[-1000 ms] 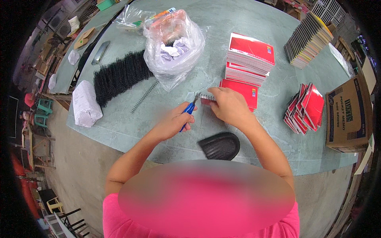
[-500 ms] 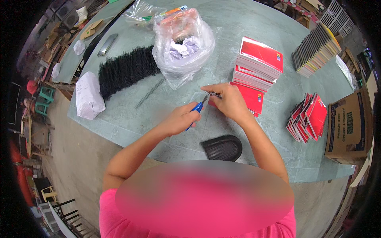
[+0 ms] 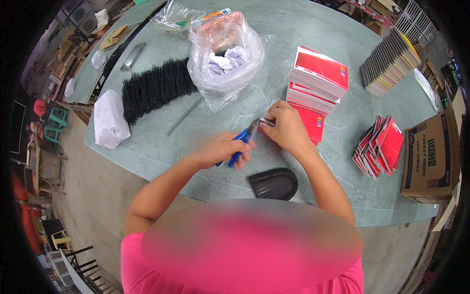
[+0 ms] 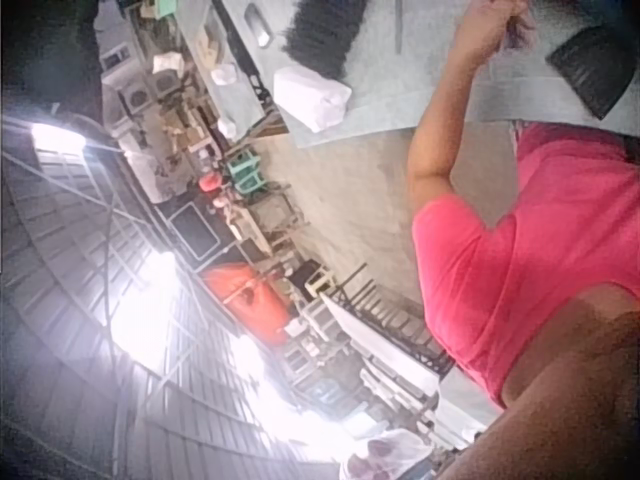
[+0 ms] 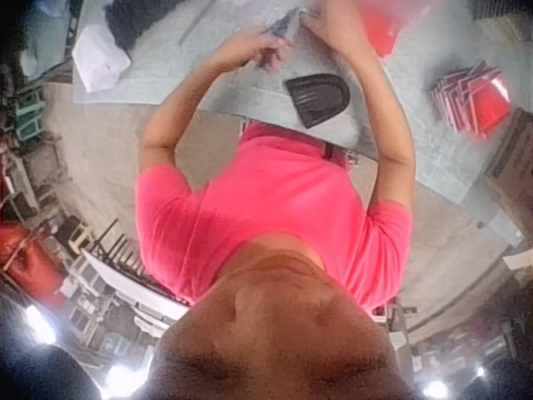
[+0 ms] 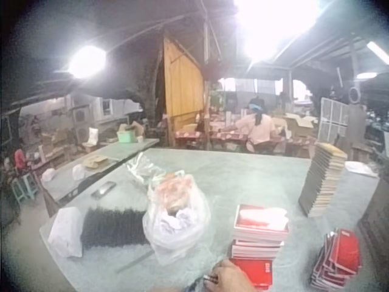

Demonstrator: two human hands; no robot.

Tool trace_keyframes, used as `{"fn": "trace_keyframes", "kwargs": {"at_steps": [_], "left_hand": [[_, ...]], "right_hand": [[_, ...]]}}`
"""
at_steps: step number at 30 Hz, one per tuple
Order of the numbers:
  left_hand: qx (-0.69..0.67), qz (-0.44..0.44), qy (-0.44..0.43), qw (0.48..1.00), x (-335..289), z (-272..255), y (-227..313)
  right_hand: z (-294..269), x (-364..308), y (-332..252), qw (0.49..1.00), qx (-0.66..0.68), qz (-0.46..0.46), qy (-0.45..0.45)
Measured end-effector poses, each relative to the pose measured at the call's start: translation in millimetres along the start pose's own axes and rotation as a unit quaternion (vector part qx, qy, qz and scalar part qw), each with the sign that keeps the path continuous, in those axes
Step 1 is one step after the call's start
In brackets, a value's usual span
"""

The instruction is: The person binds notebooks by hand. The person picks up a wire coil from a bag, threads it through the pre-punched holes of a notebook cover and pages, uses blue-handled pliers to trim and crimp the ends of the wire, and then places the finished notebook onto a stack.

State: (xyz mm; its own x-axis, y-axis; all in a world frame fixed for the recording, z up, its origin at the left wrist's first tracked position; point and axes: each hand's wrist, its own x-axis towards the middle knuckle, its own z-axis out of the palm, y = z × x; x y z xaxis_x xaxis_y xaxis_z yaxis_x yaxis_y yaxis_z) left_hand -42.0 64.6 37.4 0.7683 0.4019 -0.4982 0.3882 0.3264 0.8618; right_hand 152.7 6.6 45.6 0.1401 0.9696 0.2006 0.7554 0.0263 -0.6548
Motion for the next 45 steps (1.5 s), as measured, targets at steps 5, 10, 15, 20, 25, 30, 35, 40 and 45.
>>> {"fn": "trace_keyframes", "kwargs": {"at_steps": [5, 10, 15, 20, 25, 30, 35, 40, 45], "left_hand": [[-0.332, -0.104, -0.161, 0.924, 2.3, 4.4, 10.6], [0.354, 0.088, 0.094, 0.926, 13.7, -2.0, -7.3], [0.323, 0.100, 0.109, 0.935, 12.9, -3.0, -9.6], [0.509, 0.090, 0.124, 0.847, -4.3, 3.9, -12.6], [0.607, 0.185, 0.169, 0.754, -10.2, 1.6, -17.7], [0.339, 0.347, 0.186, 0.854, 35.3, 5.8, -1.1], [-0.223, 0.015, -0.119, 0.967, 70.1, -9.9, -16.8], [0.007, 0.152, 0.021, 0.988, 60.4, -37.4, 23.6], [0.350, 0.357, 0.434, 0.750, 61.9, -70.3, 105.7]], "right_hand": [[1.9, -2.7, -3.4, 1.000, 0.003, 0.008, 0.013], [5.3, -1.3, 0.0, 1.000, 0.002, -0.017, 0.023], [-3.3, -8.1, 7.9, 1.000, -0.017, -0.018, 0.017], [2.1, -9.7, 10.7, 0.997, -0.060, -0.032, 0.038], [-20.9, -19.2, 16.6, 0.998, -0.037, -0.040, 0.034], [3.6, -33.6, -0.7, 0.996, 0.003, -0.067, -0.053], [-6.1, -47.8, -9.2, 0.995, 0.008, -0.092, -0.028], [-30.7, -96.6, 22.9, 0.984, -0.158, -0.018, -0.079], [-52.7, -120.6, 28.1, 0.994, -0.105, 0.013, 0.008]]}}
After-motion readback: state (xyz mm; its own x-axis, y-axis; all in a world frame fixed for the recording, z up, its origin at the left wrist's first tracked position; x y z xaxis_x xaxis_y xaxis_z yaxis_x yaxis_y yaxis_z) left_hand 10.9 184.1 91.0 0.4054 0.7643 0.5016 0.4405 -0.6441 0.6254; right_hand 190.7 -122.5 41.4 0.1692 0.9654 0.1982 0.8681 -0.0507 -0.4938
